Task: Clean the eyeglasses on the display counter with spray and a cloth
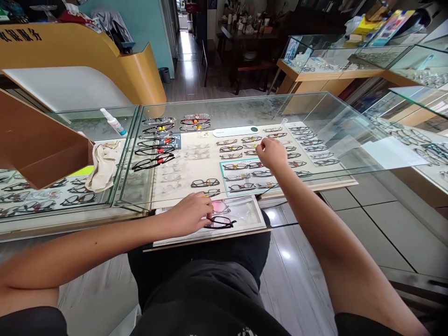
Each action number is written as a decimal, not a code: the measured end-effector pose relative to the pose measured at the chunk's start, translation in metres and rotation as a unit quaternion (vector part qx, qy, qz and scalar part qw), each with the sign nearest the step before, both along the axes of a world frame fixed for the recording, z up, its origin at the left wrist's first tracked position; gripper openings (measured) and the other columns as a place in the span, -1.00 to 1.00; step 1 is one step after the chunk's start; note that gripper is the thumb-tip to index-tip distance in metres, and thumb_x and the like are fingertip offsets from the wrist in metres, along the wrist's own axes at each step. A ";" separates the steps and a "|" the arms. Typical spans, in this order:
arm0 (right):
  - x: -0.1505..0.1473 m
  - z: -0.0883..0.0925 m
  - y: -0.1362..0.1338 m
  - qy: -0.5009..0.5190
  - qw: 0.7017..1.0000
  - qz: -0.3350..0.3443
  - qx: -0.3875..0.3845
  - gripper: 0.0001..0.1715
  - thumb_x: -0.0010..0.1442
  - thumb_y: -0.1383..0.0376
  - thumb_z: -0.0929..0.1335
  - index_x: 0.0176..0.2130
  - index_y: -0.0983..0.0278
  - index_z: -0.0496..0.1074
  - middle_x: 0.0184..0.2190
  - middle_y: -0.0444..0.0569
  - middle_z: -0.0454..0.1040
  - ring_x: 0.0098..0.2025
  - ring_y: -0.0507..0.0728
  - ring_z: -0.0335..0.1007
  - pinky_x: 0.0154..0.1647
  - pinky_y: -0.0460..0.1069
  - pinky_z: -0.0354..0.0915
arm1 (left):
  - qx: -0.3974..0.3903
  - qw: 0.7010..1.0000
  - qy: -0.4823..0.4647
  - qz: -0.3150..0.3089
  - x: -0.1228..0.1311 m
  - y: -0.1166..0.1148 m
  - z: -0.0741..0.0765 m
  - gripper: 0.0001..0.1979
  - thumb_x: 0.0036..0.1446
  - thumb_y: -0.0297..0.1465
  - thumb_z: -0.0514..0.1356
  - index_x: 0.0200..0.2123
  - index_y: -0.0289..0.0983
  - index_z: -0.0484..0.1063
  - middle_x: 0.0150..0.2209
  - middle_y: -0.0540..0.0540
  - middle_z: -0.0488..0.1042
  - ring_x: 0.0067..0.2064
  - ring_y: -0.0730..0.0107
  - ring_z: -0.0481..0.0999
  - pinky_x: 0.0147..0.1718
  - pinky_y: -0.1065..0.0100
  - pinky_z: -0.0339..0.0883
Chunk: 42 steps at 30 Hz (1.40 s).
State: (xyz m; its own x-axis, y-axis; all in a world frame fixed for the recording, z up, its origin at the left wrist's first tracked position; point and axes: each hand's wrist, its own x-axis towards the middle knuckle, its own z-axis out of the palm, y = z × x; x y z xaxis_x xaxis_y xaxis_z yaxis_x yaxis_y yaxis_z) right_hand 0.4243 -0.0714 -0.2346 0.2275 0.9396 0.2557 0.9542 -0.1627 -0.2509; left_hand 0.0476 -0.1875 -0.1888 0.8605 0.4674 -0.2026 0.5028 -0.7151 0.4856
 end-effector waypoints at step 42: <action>-0.008 0.011 -0.006 -0.005 0.999 -0.009 -0.034 -0.75 0.45 0.26 0.26 -0.29 0.20 0.44 -0.14 0.21 0.59 -0.13 0.36 0.43 -0.18 0.15 0.17 | 0.242 0.940 0.082 0.227 0.039 0.163 -0.177 -0.73 0.48 -0.35 0.21 -0.01 -0.23 0.74 0.31 -0.39 0.49 0.32 -0.28 0.27 0.18 -0.17 0.16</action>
